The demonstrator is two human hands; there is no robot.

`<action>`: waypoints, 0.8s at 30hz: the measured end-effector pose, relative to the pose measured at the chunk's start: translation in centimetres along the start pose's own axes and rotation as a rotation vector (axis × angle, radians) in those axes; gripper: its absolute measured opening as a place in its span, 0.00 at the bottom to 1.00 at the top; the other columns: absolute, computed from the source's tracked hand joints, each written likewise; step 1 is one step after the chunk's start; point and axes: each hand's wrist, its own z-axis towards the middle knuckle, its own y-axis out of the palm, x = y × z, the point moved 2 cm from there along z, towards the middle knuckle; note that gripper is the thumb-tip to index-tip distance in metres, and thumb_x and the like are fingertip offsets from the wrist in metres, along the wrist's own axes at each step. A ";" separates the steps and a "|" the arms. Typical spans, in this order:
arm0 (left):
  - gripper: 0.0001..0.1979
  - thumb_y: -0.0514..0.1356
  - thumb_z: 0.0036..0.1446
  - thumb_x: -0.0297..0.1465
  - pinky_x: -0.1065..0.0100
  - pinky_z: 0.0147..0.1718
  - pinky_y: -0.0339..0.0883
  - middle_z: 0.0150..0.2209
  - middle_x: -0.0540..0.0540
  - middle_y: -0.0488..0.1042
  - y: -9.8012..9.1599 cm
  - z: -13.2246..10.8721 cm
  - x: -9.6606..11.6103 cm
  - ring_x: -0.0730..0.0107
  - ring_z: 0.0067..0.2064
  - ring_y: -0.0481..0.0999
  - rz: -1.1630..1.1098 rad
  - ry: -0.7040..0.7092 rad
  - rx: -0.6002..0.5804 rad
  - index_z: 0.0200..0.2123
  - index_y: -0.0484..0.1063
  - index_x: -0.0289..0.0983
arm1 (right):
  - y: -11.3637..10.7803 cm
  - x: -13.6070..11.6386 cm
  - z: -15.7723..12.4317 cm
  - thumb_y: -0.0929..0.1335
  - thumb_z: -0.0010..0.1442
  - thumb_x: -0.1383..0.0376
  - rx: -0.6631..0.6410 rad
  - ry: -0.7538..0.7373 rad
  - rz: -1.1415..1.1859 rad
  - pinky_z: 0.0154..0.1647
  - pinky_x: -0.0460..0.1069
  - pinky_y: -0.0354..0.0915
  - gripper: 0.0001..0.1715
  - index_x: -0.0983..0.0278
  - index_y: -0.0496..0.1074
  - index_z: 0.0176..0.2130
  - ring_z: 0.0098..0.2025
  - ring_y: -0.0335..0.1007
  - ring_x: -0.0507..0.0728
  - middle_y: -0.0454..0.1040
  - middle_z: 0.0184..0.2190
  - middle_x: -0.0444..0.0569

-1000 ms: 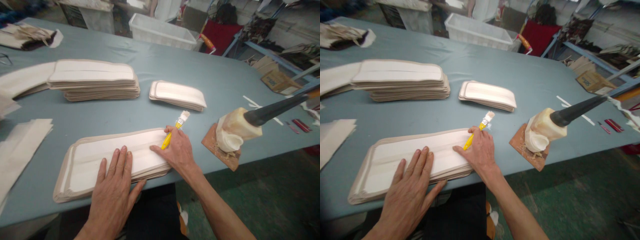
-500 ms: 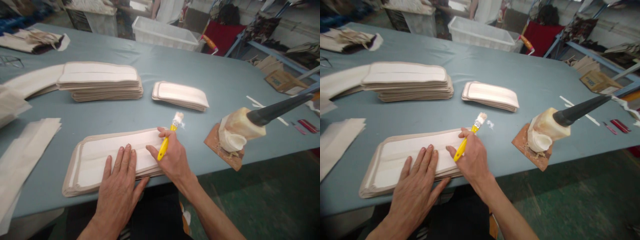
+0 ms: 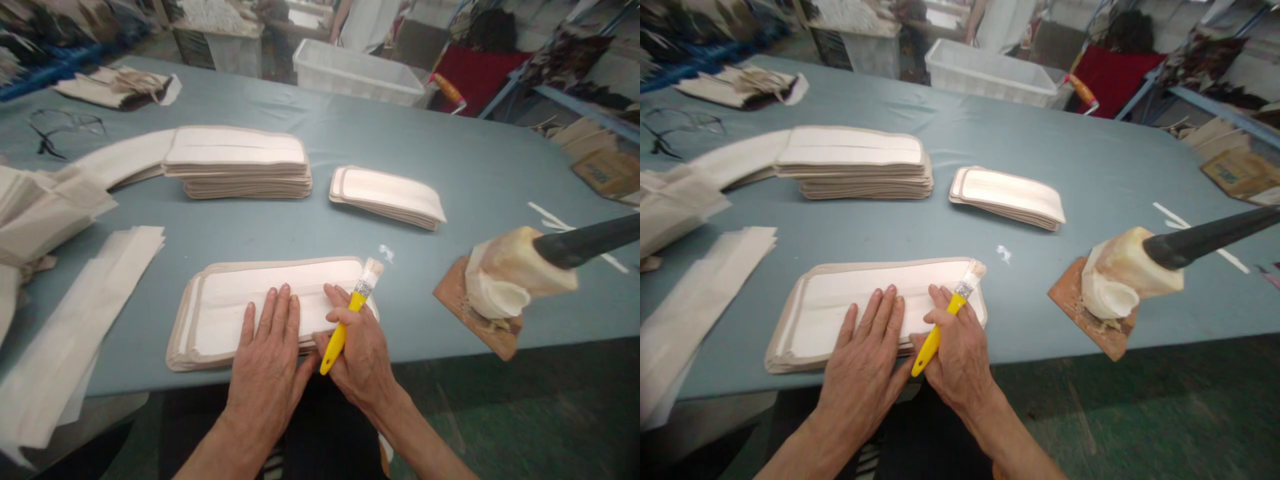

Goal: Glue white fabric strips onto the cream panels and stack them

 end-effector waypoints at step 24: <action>0.25 0.57 0.68 0.52 0.58 0.59 0.74 0.54 0.44 0.81 -3.9 -0.8 -8.7 0.60 0.54 0.81 -0.786 -0.770 0.273 0.57 0.74 0.41 | -1.4 2.7 -1.2 0.68 0.70 0.57 -0.006 0.160 -0.043 0.57 0.63 0.75 0.11 0.57 0.67 0.49 0.61 0.77 0.67 0.78 0.61 0.59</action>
